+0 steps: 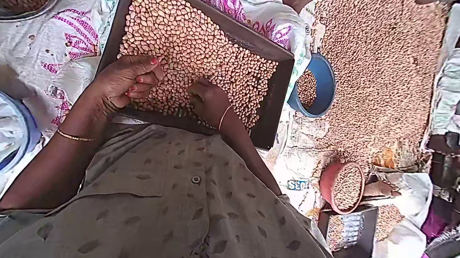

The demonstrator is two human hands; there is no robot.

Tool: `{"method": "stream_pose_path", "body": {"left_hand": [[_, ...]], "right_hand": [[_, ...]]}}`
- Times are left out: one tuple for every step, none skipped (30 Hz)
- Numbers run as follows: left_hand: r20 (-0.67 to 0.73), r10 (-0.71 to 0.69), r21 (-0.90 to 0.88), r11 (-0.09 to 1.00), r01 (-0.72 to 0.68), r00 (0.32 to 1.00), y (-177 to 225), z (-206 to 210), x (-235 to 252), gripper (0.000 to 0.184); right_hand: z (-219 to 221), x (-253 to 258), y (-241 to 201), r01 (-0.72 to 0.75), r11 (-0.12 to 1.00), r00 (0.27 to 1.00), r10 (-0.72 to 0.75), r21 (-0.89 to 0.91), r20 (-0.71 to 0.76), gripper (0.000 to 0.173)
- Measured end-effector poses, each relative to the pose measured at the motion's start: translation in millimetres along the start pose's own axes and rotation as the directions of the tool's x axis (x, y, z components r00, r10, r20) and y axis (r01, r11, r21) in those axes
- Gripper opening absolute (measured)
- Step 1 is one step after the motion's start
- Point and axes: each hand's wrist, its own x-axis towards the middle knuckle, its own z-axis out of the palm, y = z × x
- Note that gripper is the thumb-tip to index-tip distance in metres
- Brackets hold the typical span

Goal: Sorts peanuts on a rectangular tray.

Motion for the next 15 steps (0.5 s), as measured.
{"method": "stream_pose_path", "body": {"left_hand": [[-0.049, 0.001, 0.047, 0.999, 0.001, 0.999, 1.1, 4.1, -0.4, 0.037], [-0.086, 0.009, 0.101, 0.995, 0.0, 0.996, 1.2, 7.5, 0.1, 0.036], [-0.104, 0.016, 0.145, 0.989, 0.0, 0.994, 0.9, 9.9, 1.0, 0.035], [-0.102, 0.013, 0.173, 0.985, 0.005, 0.995, 0.3, 11.1, 1.3, 0.034], [-0.092, 0.008, 0.184, 0.983, 0.009, 0.996, 0.2, 10.7, 1.5, 0.034], [-0.083, 0.001, 0.19, 0.982, 0.015, 0.997, -0.2, 8.9, 1.8, 0.034], [-0.079, -0.014, 0.205, 0.978, 0.03, 0.997, -0.1, 7.1, 2.2, 0.037], [-0.075, -0.044, 0.233, 0.971, 0.06, 0.996, 0.9, 6.4, 2.8, 0.041], [-0.066, -0.079, 0.252, 0.963, 0.093, 0.995, 1.5, 6.9, 3.0, 0.048], [-0.057, -0.113, 0.265, 0.956, 0.124, 0.992, 1.4, 9.5, 2.7, 0.054], [-0.034, -0.146, 0.278, 0.949, 0.15, 0.989, 1.0, 12.7, 2.2, 0.057], [-0.006, -0.171, 0.293, 0.942, 0.165, 0.985, 0.3, 15.9, 2.4, 0.057], [0.03, -0.191, 0.319, 0.932, 0.171, 0.981, -1.0, 19.0, 3.9, 0.054], [0.074, -0.211, 0.347, 0.922, 0.173, 0.975, -3.0, 20.9, 6.4, 0.05], [0.105, -0.226, 0.371, 0.913, 0.172, 0.969, -5.4, 23.1, 9.2, 0.046]], "right_hand": [[4.1, 0.4, -3.2, -0.047, 0.997, 0.997, 0.051, -0.064, 0.056, 0.02], [7.4, 1.1, -5.8, -0.067, 0.991, 0.995, 0.075, -0.115, 0.071, 0.02], [8.0, 1.5, -8.2, -0.071, 0.984, 0.993, 0.086, -0.164, 0.084, 0.021], [9.2, 1.2, -8.1, -0.056, 0.979, 0.994, 0.073, -0.197, 0.081, 0.023], [8.4, 1.3, -6.9, -0.044, 0.98, 0.995, 0.062, -0.195, 0.083, 0.024], [5.8, 1.2, -4.7, -0.034, 0.988, 0.997, 0.045, -0.151, 0.066, 0.024], [3.3, 0.3, -1.2, -0.02, 0.997, 1.0, 0.021, -0.08, 0.004, 0.022], [2.0, -0.7, 4.2, 0.031, 1.0, 0.992, -0.03, 0.007, -0.12, 0.016], [-0.9, -2.3, 6.4, 0.109, 0.987, 0.968, -0.078, 0.118, -0.24, 0.012], [-4.3, -4.8, 5.0, 0.207, 0.949, 0.937, -0.122, 0.24, -0.327, 0.011], [-7.6, -8.5, 0.5, 0.29, 0.888, 0.92, -0.156, 0.357, -0.36, 0.013], [-10.0, -12.4, -4.4, 0.344, 0.829, 0.912, -0.184, 0.441, -0.366, 0.016], [-11.2, -15.5, -6.9, 0.375, 0.799, 0.907, -0.21, 0.471, -0.366, 0.017], [-11.4, -18.2, -5.8, 0.39, 0.802, 0.903, -0.237, 0.452, -0.359, 0.014], [-10.9, -20.6, -2.2, 0.397, 0.82, 0.901, -0.263, 0.413, -0.346, 0.011]]}}
